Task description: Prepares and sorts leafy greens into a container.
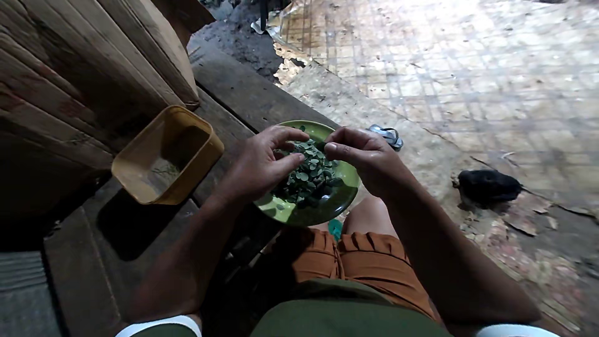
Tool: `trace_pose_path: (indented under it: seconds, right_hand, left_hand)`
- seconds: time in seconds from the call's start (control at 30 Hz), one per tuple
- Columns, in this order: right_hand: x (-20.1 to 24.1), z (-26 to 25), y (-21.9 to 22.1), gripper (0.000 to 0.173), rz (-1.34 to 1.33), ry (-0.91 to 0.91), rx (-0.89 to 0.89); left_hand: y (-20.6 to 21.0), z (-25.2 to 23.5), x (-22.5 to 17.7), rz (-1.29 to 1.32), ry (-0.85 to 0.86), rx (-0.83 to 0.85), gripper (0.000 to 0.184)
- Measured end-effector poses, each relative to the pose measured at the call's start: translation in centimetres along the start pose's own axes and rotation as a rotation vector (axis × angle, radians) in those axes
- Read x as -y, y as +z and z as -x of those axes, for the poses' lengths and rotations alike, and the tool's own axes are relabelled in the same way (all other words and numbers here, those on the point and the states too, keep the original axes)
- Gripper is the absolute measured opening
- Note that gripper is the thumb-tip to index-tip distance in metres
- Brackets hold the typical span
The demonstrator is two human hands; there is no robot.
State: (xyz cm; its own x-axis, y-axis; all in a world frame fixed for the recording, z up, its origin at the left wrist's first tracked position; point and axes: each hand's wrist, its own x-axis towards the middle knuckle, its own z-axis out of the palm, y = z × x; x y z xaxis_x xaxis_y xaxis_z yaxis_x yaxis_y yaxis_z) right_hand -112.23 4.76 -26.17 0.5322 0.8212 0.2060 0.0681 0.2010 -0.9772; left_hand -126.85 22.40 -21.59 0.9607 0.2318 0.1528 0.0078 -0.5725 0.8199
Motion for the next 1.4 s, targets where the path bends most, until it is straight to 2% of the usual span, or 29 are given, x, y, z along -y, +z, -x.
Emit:
trace_pose_path:
  seconds: [0.07, 0.17, 0.4, 0.53, 0.63, 0.73, 0.87, 1.0, 1.1, 1.17, 1.23, 1.3, 1.37, 1.4]
  right_hand:
    - [0.1, 0.0, 0.2, 0.01, 0.016, 0.013, 0.011]
    - [0.2, 0.2, 0.5, 0.011, 0.015, 0.01, 0.028]
    - [0.3, -0.2, 0.6, 0.011, 0.135, -0.039, 0.029]
    - [0.9, -0.9, 0.7, 0.011, 0.35, -0.113, 0.012]
    - [0.8, -1.5, -0.2, 0.014, 0.503, -0.12, -0.031]
    - [1.2, -1.8, -0.8, 0.017, 0.695, -0.114, -0.022]
    - [1.5, -1.9, -1.4, 0.021, 0.902, -0.077, 0.07]
    - [1.1, -1.9, -0.9, 0.03, 0.952, -0.117, 0.153]
    - [1.6, -1.5, 1.8, 0.051, 0.932, -0.155, 0.276]
    - [1.4, -1.6, 3.6, 0.063, 0.993, -0.153, 0.364]
    - [0.1, -1.9, 4.6, 0.057, 1.062, -0.221, 0.412]
    - [-0.1, -2.4, 4.7, 0.036, 1.086, -0.235, 0.445]
    - [0.8, -2.7, 4.3, 0.018, 1.094, -0.177, 0.426]
    - [1.4, -2.9, 3.9, 0.017, 1.094, -0.127, 0.41]
  left_hand:
    - [0.6, 0.0, 0.3, -0.063, 0.108, -0.023, 0.028]
    - [1.2, 0.0, 0.5, -0.116, 0.184, -0.108, 0.013]
    - [1.4, 0.0, 0.5, -0.213, 0.179, -0.148, 0.009]
    - [0.9, 0.0, 0.3, -0.286, 0.178, -0.165, 0.01]
    - [-0.9, 0.0, 0.4, -0.379, 0.189, -0.237, 0.014]
    - [-4.4, 0.5, -0.2, -0.562, 0.076, -0.33, 0.018]
    - [-9.7, 1.8, 0.0, -0.733, -0.209, -0.414, 0.027]
    - [-12.3, 2.6, 0.8, -0.814, -0.463, -0.503, 0.04]
    - [-13.0, 2.6, 1.5, -0.828, -0.533, -0.513, 0.042]
    - [-12.9, 2.5, 1.9, -0.813, -0.481, -0.509, 0.033]
    - [-12.7, 2.3, 2.1, -0.8, -0.421, -0.488, 0.027]
    - [-12.5, 2.1, 2.0, -0.78, -0.393, -0.466, 0.028]
    - [-12.5, 2.0, 2.3, -0.741, -0.354, -0.437, 0.03]
    - [-12.5, 2.0, 2.3, -0.716, -0.34, -0.419, 0.03]
